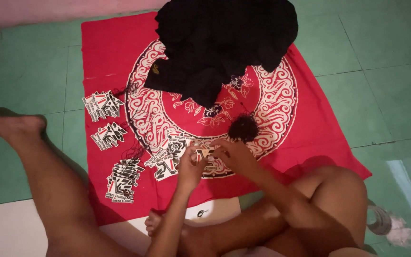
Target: A person sitting on the floor manually attaches printed tags to a black garment.
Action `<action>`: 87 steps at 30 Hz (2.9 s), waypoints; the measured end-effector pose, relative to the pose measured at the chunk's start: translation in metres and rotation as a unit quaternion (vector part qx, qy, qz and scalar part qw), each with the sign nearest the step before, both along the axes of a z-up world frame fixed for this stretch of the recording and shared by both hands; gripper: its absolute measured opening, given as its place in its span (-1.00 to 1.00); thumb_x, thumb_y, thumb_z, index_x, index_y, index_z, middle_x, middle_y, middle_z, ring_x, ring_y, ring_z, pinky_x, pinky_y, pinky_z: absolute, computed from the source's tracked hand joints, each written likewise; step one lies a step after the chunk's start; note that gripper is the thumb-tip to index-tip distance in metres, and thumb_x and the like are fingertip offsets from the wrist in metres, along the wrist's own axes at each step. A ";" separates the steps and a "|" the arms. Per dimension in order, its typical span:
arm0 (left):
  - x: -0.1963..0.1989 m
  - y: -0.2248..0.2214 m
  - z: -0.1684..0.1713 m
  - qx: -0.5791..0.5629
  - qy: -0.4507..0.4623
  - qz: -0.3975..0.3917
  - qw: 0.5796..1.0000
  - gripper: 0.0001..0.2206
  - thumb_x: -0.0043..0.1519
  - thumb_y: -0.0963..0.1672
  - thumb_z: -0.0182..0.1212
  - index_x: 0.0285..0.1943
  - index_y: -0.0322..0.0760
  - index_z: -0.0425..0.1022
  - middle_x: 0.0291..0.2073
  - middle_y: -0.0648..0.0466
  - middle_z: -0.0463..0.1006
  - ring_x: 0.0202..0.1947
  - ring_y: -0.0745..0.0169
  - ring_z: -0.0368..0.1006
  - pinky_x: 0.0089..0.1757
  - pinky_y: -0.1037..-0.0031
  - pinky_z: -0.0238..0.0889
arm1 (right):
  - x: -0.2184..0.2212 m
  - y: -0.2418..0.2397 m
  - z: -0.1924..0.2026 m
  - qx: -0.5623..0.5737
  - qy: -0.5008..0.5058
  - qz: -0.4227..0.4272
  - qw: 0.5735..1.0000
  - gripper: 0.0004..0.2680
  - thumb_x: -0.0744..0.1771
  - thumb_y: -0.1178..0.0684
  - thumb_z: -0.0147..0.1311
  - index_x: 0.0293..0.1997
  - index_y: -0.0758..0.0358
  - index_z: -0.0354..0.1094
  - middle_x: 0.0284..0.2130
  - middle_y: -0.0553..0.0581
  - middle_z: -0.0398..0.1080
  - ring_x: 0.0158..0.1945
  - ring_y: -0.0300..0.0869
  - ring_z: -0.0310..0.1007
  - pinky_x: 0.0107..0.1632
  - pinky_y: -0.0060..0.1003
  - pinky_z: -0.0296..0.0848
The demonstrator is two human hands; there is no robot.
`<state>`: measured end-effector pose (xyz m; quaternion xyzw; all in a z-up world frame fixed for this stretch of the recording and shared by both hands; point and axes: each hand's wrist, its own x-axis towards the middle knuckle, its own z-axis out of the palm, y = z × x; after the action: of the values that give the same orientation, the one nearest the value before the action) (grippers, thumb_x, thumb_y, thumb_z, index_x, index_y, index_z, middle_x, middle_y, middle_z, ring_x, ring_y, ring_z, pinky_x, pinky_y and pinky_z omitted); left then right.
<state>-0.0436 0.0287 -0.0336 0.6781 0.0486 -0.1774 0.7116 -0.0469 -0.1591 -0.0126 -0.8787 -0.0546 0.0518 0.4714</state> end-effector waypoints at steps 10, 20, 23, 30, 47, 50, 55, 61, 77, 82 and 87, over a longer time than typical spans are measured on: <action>0.007 0.002 -0.049 0.029 0.021 -0.016 0.999 -0.73 0.14 -0.23 0.35 0.04 -0.21 0.60 -0.28 -0.02 0.72 -0.34 0.27 0.62 -0.34 0.55 0.53 | 0.006 -0.002 -0.016 -0.154 -0.037 0.024 0.987 -0.89 0.34 -0.12 0.16 -0.15 -0.05 0.46 -0.30 0.03 0.63 -0.16 0.02 0.63 -0.08 -0.05 0.55; 0.000 -0.007 -0.018 0.075 -0.039 -0.043 0.995 -0.76 0.19 -0.20 0.30 0.05 -0.20 0.59 -0.28 -0.04 0.71 -0.21 0.12 0.62 -0.18 0.38 0.52 | 0.007 0.004 -0.004 -0.267 0.044 0.026 0.962 -0.81 0.37 -0.23 -0.03 -0.22 -0.02 0.38 -0.36 0.05 0.56 -0.18 -0.01 0.59 -0.11 -0.06 0.49; 0.002 -0.001 -0.014 0.153 -0.082 -0.067 0.983 -0.76 0.21 -0.18 0.27 0.05 -0.07 0.58 -0.26 -0.05 0.71 -0.12 -0.04 0.62 -0.12 0.24 0.50 | 0.005 0.006 0.002 -0.263 0.019 0.025 0.964 -0.83 0.36 -0.19 0.01 -0.23 -0.01 0.40 -0.37 0.10 0.53 -0.16 0.03 0.56 -0.10 -0.05 0.50; -0.002 0.007 0.034 0.341 -0.143 -0.189 0.910 -0.80 0.33 -0.09 0.03 0.11 0.07 0.30 -0.26 -0.18 0.68 -0.15 -0.35 0.58 -0.05 -0.05 0.36 | -0.003 0.003 0.013 -0.051 -0.015 0.018 0.998 -0.88 0.29 0.06 0.21 -0.16 0.17 0.42 -0.32 0.29 0.54 -0.13 0.18 0.56 -0.08 0.05 0.51; 0.002 0.056 0.077 0.162 -0.324 -0.138 0.922 -0.81 0.17 -0.23 0.29 -0.15 -0.06 0.73 -0.36 -0.03 0.64 -0.37 -0.13 0.56 -0.30 0.23 0.45 | -0.010 0.018 -0.007 0.264 0.158 -0.064 0.949 -0.89 0.19 0.36 0.32 -0.29 0.46 0.56 -0.47 0.30 0.56 -0.48 -0.07 0.58 -0.36 -0.20 0.60; -0.001 0.071 0.088 0.182 -0.332 -0.170 0.910 -0.80 0.15 -0.25 0.26 -0.19 -0.09 0.73 -0.33 -0.12 0.64 -0.27 -0.32 0.55 -0.22 0.07 0.43 | -0.011 0.029 -0.007 0.277 0.179 -0.083 0.940 -0.83 0.13 0.38 0.41 -0.32 0.49 0.56 -0.48 0.32 0.55 -0.45 -0.06 0.59 -0.36 -0.22 0.61; -0.002 0.098 0.118 0.187 -0.314 -0.212 0.906 -0.84 0.11 -0.24 0.32 -0.20 -0.15 0.72 -0.36 -0.14 0.64 -0.23 -0.31 0.55 -0.18 0.08 0.37 | -0.005 0.048 -0.009 0.266 0.185 -0.053 0.945 -0.84 0.12 0.33 0.46 -0.35 0.44 0.59 -0.51 0.30 0.56 -0.49 -0.10 0.56 -0.39 -0.23 0.60; 0.003 0.164 0.106 0.196 -0.301 -0.145 0.922 -0.85 0.10 -0.24 0.35 -0.22 -0.15 0.72 -0.38 -0.04 0.66 -0.19 -0.18 0.58 -0.06 0.23 0.39 | 0.006 0.095 0.039 0.399 0.248 -0.101 0.877 -0.89 0.23 0.22 0.36 -0.31 0.36 0.51 -0.44 0.20 0.47 -0.37 -0.08 0.54 -0.23 -0.20 0.62; 0.018 0.280 -0.055 0.471 -0.015 0.013 0.882 -0.81 0.15 -0.14 0.19 -0.10 -0.23 0.61 -0.21 -0.20 0.66 -0.03 -0.33 0.55 -0.03 -0.02 0.38 | 0.125 0.194 -0.050 -0.037 -0.077 0.014 0.996 -0.93 0.29 -0.11 0.27 -0.23 -0.18 0.63 -0.37 -0.04 0.61 -0.18 -0.08 0.62 -0.08 -0.25 0.54; 0.016 0.273 -0.035 0.507 0.060 0.032 0.859 -0.73 0.15 -0.07 0.18 0.01 -0.04 0.63 -0.12 -0.05 0.69 0.01 -0.19 0.57 -0.03 0.01 0.43 | 0.116 0.179 -0.050 -0.169 -0.110 0.064 0.977 -0.77 0.31 -0.06 0.18 0.07 -0.20 0.51 -0.12 0.00 0.55 -0.03 -0.05 0.58 0.02 -0.16 0.52; 0.013 0.250 0.001 0.539 -0.059 0.085 0.836 -0.64 0.21 -0.03 0.24 0.14 -0.23 0.54 -0.09 -0.27 0.57 -0.01 -0.44 0.50 -0.05 -0.15 0.39 | 0.103 0.094 -0.127 -0.092 -0.392 0.078 0.912 -0.72 0.20 0.07 0.34 -0.01 0.13 0.55 -0.14 0.19 0.57 0.08 0.11 0.51 0.17 -0.05 0.44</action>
<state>-0.0310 0.2791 -0.0329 0.9566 0.1519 -0.0213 0.2478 0.0563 -0.0648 -0.1393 -0.8609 -0.2979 -0.2554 0.3239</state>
